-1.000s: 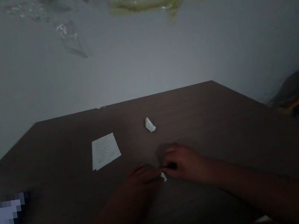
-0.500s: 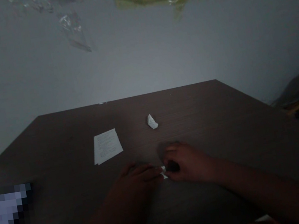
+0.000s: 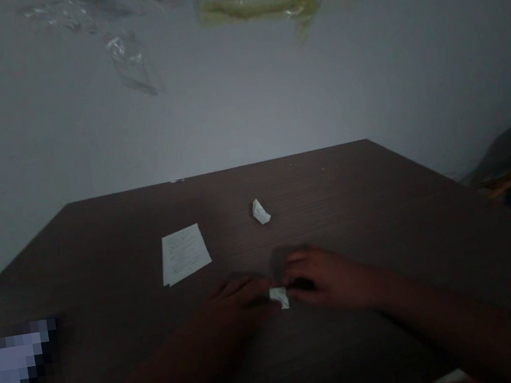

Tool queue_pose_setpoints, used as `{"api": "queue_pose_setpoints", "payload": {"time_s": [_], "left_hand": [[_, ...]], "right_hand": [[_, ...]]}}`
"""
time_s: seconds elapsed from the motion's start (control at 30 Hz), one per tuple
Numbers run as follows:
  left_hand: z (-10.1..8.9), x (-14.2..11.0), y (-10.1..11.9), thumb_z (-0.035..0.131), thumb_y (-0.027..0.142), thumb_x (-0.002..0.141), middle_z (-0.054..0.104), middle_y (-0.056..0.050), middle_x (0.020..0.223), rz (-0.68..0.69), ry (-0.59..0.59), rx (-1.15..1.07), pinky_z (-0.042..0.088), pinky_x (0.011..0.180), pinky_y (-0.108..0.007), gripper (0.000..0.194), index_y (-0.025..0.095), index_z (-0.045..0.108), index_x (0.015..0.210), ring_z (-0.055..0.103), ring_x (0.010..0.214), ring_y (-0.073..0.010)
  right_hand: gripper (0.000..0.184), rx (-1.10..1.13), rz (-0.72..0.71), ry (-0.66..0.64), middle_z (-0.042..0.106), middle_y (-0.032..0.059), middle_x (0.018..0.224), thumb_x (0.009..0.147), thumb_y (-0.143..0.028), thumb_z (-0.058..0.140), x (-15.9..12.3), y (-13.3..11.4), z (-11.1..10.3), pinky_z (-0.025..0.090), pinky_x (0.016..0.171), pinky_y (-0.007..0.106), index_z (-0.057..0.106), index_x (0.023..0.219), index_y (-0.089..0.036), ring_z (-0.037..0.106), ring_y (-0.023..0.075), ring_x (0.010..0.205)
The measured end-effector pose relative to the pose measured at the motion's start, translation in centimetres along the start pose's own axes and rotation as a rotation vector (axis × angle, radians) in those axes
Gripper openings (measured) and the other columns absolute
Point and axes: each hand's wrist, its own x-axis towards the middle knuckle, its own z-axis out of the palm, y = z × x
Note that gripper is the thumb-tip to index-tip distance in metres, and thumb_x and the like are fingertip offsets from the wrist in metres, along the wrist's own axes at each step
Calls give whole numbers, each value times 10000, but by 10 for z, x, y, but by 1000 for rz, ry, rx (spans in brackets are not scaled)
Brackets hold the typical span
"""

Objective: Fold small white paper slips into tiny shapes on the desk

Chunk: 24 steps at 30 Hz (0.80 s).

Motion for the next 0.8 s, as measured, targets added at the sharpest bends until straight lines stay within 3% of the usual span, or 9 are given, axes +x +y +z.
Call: {"api": "queue_pose_setpoints", "payload": {"time_s": [0.17, 0.27, 0.37, 0.47, 0.57, 0.67, 0.8], "left_hand": [[-1, 1, 1, 557, -31, 899, 775, 14, 1448, -11, -11, -28, 473, 1182, -413, 652, 337, 741, 1404, 708, 1323, -261], [2, 3, 3, 570, -30, 893, 774, 10, 1479, 27, -27, -35, 436, 1214, -428, 629, 316, 729, 1394, 693, 1370, -266], [4, 4, 6, 579, -21, 927, 760, 2, 1495, -20, -23, 5, 409, 1222, -478, 576, 322, 736, 1362, 653, 1421, -296], [2, 5, 14, 635, 47, 964, 755, -30, 1473, -69, -11, 10, 409, 1192, -493, 460, 299, 732, 1336, 648, 1397, -311], [3, 9, 20, 667, 119, 1017, 785, -33, 1347, -89, 8, -32, 427, 1142, -448, 257, 258, 743, 1219, 693, 1284, -273], [12, 14, 19, 709, 184, 1058, 798, -11, 1216, -95, 36, -38, 433, 1109, -425, 74, 244, 738, 1089, 718, 1208, -253], [33, 19, 11, 765, 190, 1035, 806, -13, 1166, -109, 108, -15, 441, 1049, -442, 61, 231, 734, 1003, 734, 1171, -272]], "right_hand": [[79, -64, -29, 23, 769, 43, 1016, 1043, -166, 725, 7, 2, 8, 473, 978, 397, 795, 1055, -198, 713, 220, 999], [69, -61, -87, 11, 772, 41, 1002, 1018, -160, 740, 6, 2, 9, 471, 981, 399, 790, 1031, -206, 717, 219, 991], [64, -50, -123, 16, 764, 41, 972, 1003, -158, 736, 4, 3, 7, 478, 961, 395, 785, 1011, -197, 719, 217, 955], [68, -19, -149, 1, 763, 28, 954, 972, -135, 745, 2, 4, 4, 481, 958, 387, 782, 980, -192, 722, 211, 942], [82, 6, -126, 3, 761, 11, 923, 960, -123, 756, 4, 5, 4, 483, 941, 371, 778, 940, -199, 712, 196, 909], [83, -19, -76, 49, 734, 9, 872, 990, -168, 768, 7, 6, 10, 482, 894, 353, 779, 914, -199, 688, 189, 865], [76, -59, -55, 77, 719, 14, 871, 997, -203, 794, 11, 9, 18, 472, 853, 338, 781, 922, -193, 679, 189, 857]]}}
